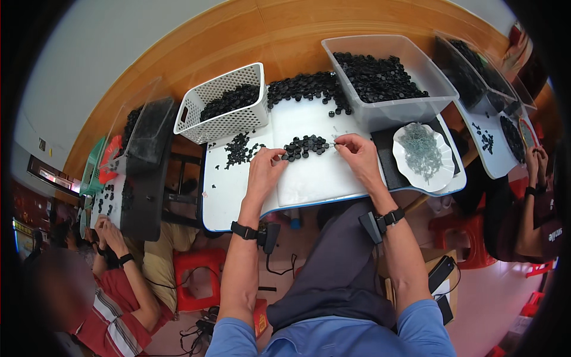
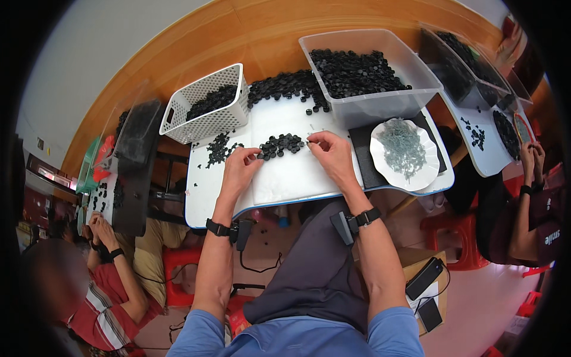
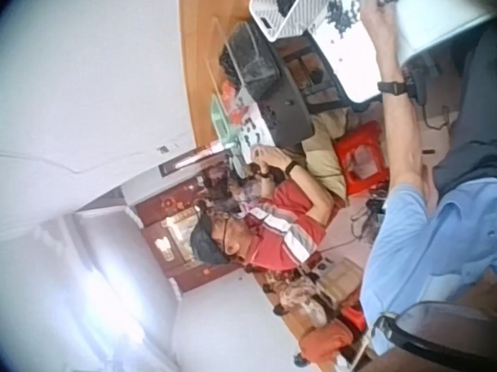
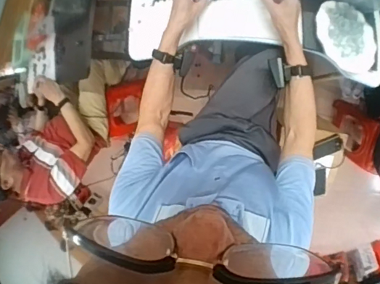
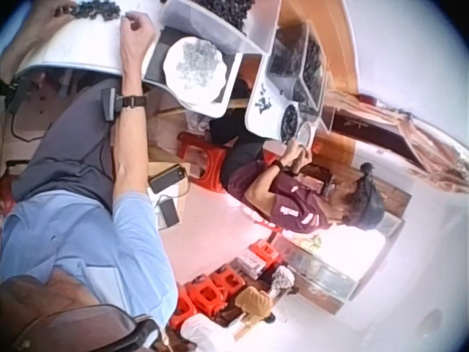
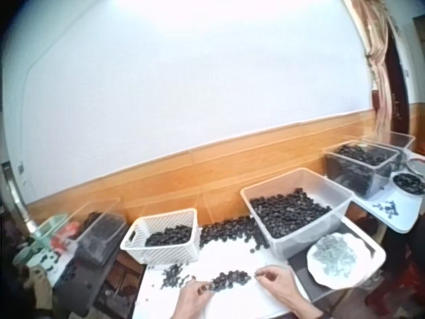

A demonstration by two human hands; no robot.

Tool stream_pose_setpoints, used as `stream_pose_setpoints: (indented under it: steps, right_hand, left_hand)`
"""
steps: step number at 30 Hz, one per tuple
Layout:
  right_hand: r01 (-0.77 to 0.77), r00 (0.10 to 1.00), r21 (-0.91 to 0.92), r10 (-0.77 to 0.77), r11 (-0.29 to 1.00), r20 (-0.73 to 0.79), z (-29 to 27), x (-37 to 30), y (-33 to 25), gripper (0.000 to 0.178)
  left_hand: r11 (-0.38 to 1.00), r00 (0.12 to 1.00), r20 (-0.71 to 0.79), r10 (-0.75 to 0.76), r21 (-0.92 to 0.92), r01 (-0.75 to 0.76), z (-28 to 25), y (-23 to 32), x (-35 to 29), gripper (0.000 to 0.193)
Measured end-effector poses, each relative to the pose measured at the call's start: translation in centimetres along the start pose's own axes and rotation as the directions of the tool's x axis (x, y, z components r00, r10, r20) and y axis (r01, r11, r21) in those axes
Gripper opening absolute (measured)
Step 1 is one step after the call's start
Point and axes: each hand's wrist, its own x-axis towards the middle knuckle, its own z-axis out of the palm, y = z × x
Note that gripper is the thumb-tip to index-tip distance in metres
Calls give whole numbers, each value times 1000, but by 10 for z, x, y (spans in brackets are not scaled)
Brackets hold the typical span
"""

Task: Assembling small plastic components by inserting small pins or pieces into a larger black plastic base.

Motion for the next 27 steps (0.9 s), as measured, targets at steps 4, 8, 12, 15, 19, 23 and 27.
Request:
stream_pose_setpoints:
  steps: [4, 8, 12, 15, 19, 23, 27]
  right_hand:
    - [8, 1000, 22, -8, 1000, 8, 2, -1, -1, 16]
    - [12, 1000, 46, -13, 999, 4, 0, 0, -1, 16]
    - [-12, 1000, 46, 12, 999, 8, -3, -2, -3, 16]
    - [-7, 999, 74, 4, 997, 45, -2, -4, -3, 16]
    - [46, 990, 101, -59, 994, 129, 1, -8, -10, 14]
    - [103, 980, 30, -106, 994, 167, -1, -9, -10, 16]
    - [156, 971, -57, -143, 986, 190, 1, -8, -13, 16]
  left_hand:
    - [998, 1000, -11, 14, 57, -13, -3, 7, -3, 27]
    - [992, 998, -52, 28, 123, -22, -5, 16, -5, 25]
    - [983, 987, -14, -162, -87, 160, 1, 38, -17, 25]
    - [910, 983, 15, -184, -375, 176, 22, 44, -23, 24]
    - [792, 986, 88, -144, -586, 168, 49, 42, -24, 26]
    - [770, 988, 102, -118, -619, 156, 64, 48, -21, 24]
    - [789, 995, 71, -75, -606, 103, 63, 50, -20, 26]
